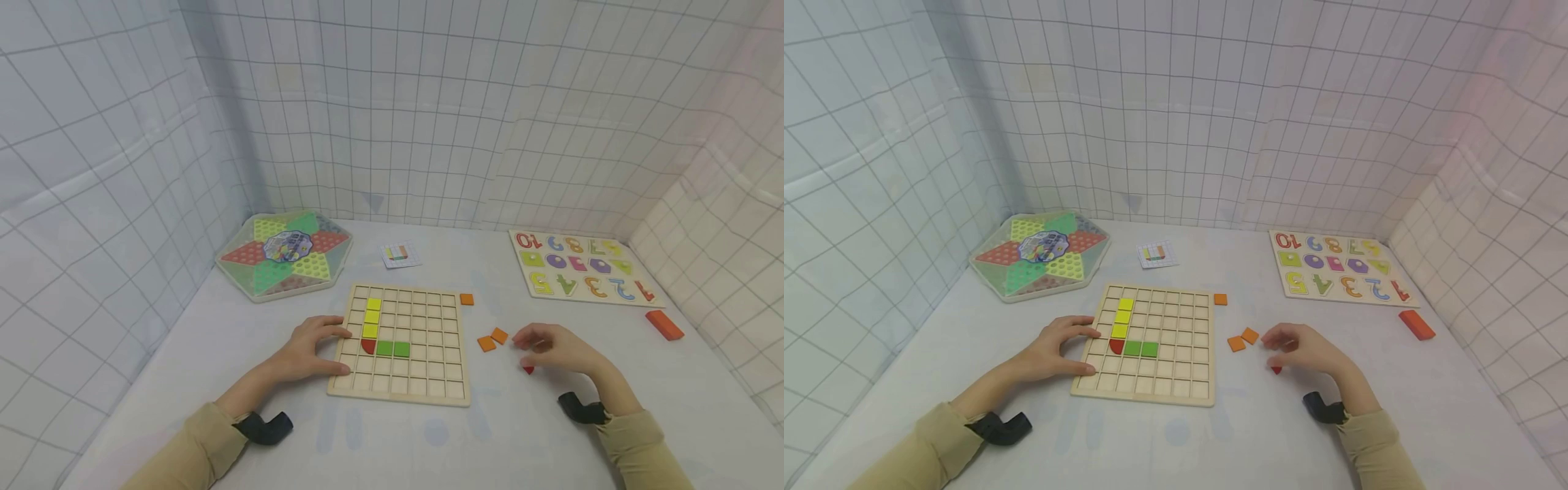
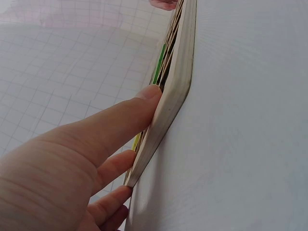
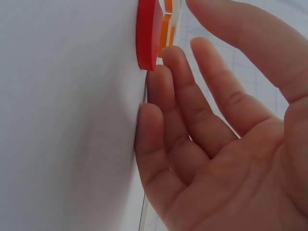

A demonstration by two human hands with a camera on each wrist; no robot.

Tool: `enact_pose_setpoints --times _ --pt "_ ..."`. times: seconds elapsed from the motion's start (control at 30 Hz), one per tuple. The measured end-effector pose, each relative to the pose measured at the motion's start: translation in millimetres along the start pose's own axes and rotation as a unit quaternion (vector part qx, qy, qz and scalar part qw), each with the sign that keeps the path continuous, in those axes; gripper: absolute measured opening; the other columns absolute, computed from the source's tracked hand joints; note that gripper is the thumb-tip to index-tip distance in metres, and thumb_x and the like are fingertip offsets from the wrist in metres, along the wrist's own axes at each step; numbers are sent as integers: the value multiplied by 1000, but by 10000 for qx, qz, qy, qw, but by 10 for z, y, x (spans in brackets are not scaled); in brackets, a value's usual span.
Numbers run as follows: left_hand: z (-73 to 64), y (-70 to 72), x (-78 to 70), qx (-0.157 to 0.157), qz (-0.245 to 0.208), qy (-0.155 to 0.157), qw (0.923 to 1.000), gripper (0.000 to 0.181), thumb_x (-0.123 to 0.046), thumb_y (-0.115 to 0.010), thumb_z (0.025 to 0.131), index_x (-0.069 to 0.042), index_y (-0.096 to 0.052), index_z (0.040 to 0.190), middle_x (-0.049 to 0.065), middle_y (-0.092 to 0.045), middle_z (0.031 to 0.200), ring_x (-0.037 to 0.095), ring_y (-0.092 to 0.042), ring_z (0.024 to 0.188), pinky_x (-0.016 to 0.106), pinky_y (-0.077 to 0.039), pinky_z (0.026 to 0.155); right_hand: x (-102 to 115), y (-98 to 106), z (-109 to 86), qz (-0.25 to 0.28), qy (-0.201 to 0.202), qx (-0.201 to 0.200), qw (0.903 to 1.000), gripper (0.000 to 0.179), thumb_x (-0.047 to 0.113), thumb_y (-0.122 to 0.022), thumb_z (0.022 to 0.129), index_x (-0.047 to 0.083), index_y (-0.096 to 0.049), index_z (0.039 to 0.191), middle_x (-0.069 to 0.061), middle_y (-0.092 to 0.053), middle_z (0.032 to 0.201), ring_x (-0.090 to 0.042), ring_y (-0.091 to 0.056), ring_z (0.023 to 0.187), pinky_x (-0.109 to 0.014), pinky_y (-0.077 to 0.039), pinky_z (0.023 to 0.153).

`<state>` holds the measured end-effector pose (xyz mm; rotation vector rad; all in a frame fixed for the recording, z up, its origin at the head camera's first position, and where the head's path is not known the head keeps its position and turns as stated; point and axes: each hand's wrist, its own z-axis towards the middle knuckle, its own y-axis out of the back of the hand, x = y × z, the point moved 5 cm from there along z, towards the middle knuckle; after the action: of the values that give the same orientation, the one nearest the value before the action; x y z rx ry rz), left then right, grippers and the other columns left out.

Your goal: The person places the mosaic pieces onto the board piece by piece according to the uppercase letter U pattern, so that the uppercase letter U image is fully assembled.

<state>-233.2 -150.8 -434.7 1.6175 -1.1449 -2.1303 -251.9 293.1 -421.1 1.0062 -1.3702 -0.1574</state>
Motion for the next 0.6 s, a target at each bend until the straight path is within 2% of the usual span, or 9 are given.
enact_pose_setpoints --times 0.23,0.6 --pt "1 -4 4 1 5 62 10000 58 -46 -79 70 -19 -63 118 10 -40 142 35 -25 133 60 -14 102 -11 5 -41 31 120 189 9997 40 23 -79 75 8 -63 109 -3 -63 106 -18 -56 97 -24 -44 86" --pt "0 -1 9 13 26 68 10000 60 -48 -79 70 -19 -63 120 9 -39 142 34 -25 133 60 -15 103 -56 5 -60 40 45 388 9992 42 19 -78 75 8 -62 112 -5 -60 113 -18 -54 102 -23 -42 89"
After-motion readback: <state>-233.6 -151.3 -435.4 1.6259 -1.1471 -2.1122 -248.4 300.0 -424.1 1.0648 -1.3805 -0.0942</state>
